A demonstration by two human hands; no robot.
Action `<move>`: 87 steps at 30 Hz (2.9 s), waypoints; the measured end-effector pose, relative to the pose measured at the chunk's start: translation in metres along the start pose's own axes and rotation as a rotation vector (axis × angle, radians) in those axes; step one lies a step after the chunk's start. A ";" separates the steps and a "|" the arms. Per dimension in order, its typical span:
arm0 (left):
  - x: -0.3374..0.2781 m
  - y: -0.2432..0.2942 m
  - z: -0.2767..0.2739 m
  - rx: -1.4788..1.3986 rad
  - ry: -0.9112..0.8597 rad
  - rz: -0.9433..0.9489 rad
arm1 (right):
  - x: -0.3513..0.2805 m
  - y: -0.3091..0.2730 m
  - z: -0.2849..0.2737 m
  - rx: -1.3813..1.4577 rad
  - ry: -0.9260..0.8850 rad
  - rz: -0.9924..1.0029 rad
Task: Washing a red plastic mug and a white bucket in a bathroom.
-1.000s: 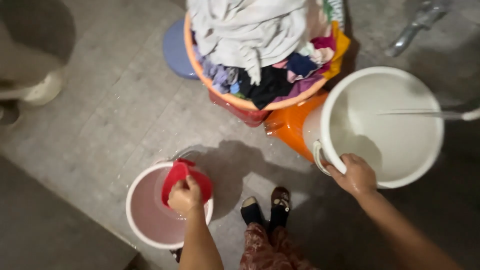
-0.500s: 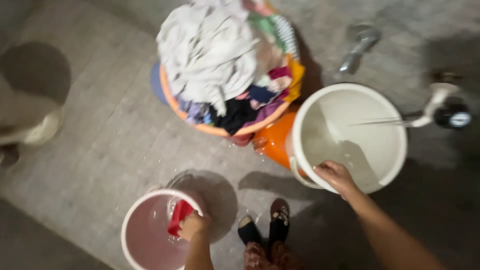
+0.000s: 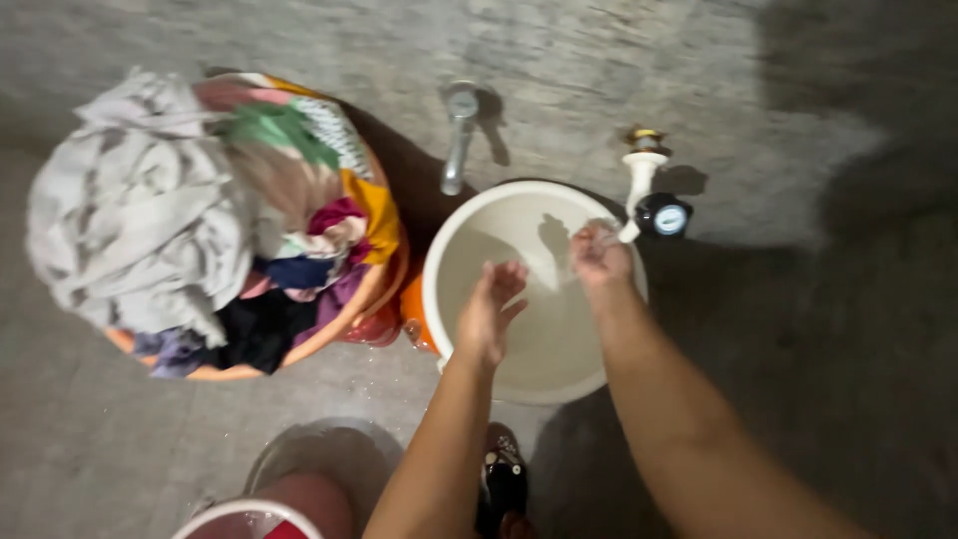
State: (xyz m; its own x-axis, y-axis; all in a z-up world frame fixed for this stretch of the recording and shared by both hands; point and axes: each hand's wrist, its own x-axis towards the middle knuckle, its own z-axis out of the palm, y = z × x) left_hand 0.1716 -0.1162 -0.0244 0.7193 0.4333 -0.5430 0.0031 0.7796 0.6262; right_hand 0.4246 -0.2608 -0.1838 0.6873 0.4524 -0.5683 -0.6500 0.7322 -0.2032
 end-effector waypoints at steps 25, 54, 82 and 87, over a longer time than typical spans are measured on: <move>0.122 -0.122 0.117 1.116 -0.035 0.644 | -0.021 0.000 0.000 -0.564 0.134 -0.308; 0.041 -0.020 -0.085 1.020 0.714 0.402 | -0.059 0.008 0.052 0.066 0.016 0.162; 0.207 -0.149 0.077 1.602 -0.425 0.396 | -0.302 0.006 0.020 -1.114 -0.164 0.132; 0.157 -0.145 0.056 0.696 -0.278 -0.011 | -0.294 0.009 -0.002 -1.346 -0.187 0.256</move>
State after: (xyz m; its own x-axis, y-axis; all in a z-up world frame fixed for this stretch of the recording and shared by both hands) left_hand 0.3226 -0.1868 -0.1691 0.8656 0.2250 -0.4473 0.3833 0.2770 0.8811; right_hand 0.2160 -0.3881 -0.0200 0.4656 0.6376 -0.6138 -0.4990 -0.3837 -0.7770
